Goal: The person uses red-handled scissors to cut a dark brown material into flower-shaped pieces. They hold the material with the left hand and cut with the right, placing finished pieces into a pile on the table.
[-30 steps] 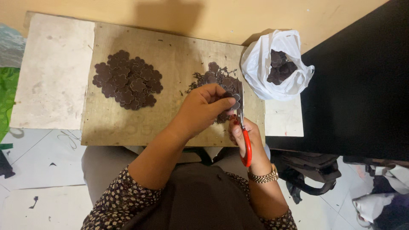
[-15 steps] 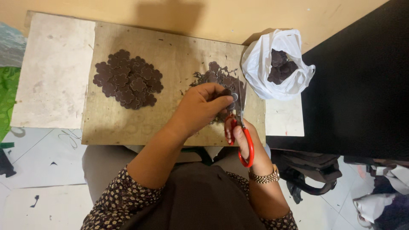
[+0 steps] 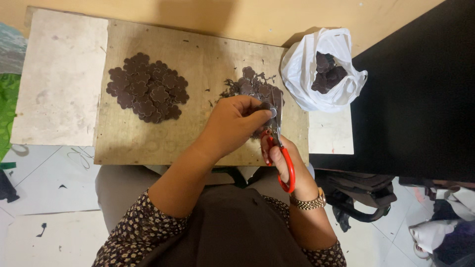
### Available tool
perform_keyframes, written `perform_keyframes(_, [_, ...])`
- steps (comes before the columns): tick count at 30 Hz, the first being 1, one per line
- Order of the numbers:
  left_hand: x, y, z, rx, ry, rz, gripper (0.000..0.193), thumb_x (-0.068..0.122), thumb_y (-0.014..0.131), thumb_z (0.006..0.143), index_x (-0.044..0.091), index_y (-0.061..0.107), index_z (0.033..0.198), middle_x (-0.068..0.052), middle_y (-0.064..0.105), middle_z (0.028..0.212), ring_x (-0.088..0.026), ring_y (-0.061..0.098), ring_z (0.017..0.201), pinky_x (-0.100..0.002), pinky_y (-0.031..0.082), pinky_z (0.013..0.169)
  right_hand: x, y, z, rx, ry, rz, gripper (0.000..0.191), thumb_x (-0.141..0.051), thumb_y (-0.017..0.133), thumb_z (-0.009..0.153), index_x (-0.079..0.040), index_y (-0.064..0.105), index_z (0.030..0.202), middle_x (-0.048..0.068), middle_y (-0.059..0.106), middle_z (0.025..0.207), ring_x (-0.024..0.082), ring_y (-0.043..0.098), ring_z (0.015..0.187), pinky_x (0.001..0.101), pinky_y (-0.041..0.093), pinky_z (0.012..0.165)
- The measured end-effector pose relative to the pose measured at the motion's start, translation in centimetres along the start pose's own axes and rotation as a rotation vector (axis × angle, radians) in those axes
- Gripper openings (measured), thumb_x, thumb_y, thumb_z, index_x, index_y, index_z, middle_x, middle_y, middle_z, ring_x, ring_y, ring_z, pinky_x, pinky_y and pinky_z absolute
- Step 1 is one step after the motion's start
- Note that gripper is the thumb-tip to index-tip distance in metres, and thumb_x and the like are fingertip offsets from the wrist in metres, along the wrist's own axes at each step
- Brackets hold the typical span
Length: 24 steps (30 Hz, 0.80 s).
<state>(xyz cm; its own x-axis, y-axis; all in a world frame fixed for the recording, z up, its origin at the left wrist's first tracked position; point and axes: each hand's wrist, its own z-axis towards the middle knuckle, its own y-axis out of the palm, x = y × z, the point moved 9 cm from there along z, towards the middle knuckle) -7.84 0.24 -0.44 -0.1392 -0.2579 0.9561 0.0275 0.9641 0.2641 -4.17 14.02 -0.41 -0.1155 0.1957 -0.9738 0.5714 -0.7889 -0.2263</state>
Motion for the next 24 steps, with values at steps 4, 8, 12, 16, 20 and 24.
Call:
perform_keyframes(4, [-0.2,0.0,-0.1,0.015,-0.009,0.005,0.018,0.015,0.073,0.088,-0.001,0.075,0.097,-0.002,0.073,0.08,-0.006,0.066,0.069,-0.022,0.054,0.063,0.6,0.0,-0.1,0.001,0.023,0.036,0.072,-0.077,0.044,0.097,-0.006,0.052,0.09,0.001,0.048,0.075,0.012,0.045,0.068,0.0257,0.039,0.063])
perform_keyframes(8, [-0.3,0.0,0.0,0.008,0.004,-0.008,0.018,0.014,0.073,0.089,-0.001,0.075,0.097,-0.002,0.073,0.081,-0.006,0.066,0.069,-0.021,0.054,0.063,1.0,-0.2,-0.1,0.031,0.024,0.041,0.071,-0.075,0.046,0.098,-0.005,0.05,0.088,0.001,0.045,0.076,0.012,0.044,0.068,0.0259,0.039,0.062])
perform_keyframes(12, [-0.5,0.1,0.1,0.001,0.014,-0.048,0.017,0.014,0.073,0.089,-0.001,0.074,0.097,-0.001,0.073,0.083,-0.005,0.066,0.071,-0.021,0.057,0.065,1.4,-0.4,-0.3,0.058,0.04,0.044,0.069,-0.074,0.046,0.098,-0.006,0.051,0.088,0.001,0.046,0.075,0.011,0.044,0.067,0.0256,0.038,0.059])
perform_keyframes(16, [-0.5,0.0,0.1,0.012,0.018,0.004,0.017,0.014,0.073,0.089,-0.001,0.074,0.096,-0.001,0.073,0.081,-0.006,0.066,0.069,-0.022,0.055,0.064,1.4,-0.3,-0.3,0.045,0.021,0.032,0.068,-0.074,0.044,0.098,-0.007,0.051,0.088,-0.001,0.048,0.075,0.01,0.045,0.066,0.0249,0.04,0.059])
perform_keyframes(20, [-0.6,0.0,0.2,0.016,0.027,0.021,0.016,0.014,0.073,0.089,-0.001,0.074,0.096,-0.001,0.073,0.08,-0.006,0.066,0.068,-0.022,0.055,0.063,2.0,-0.4,-0.3,0.053,0.029,0.06,0.066,-0.072,0.047,0.098,-0.007,0.051,0.088,-0.001,0.046,0.074,0.01,0.044,0.065,0.0252,0.04,0.059])
perform_keyframes(24, [-0.8,0.0,0.2,0.002,0.02,-0.03,0.016,0.013,0.072,0.089,-0.001,0.073,0.096,-0.002,0.072,0.079,-0.006,0.065,0.067,-0.022,0.055,0.062,2.8,-0.5,-0.4,0.061,0.05,0.099,0.063,-0.069,0.052,0.099,-0.007,0.052,0.089,-0.003,0.043,0.074,0.01,0.042,0.066,0.0249,0.037,0.058])
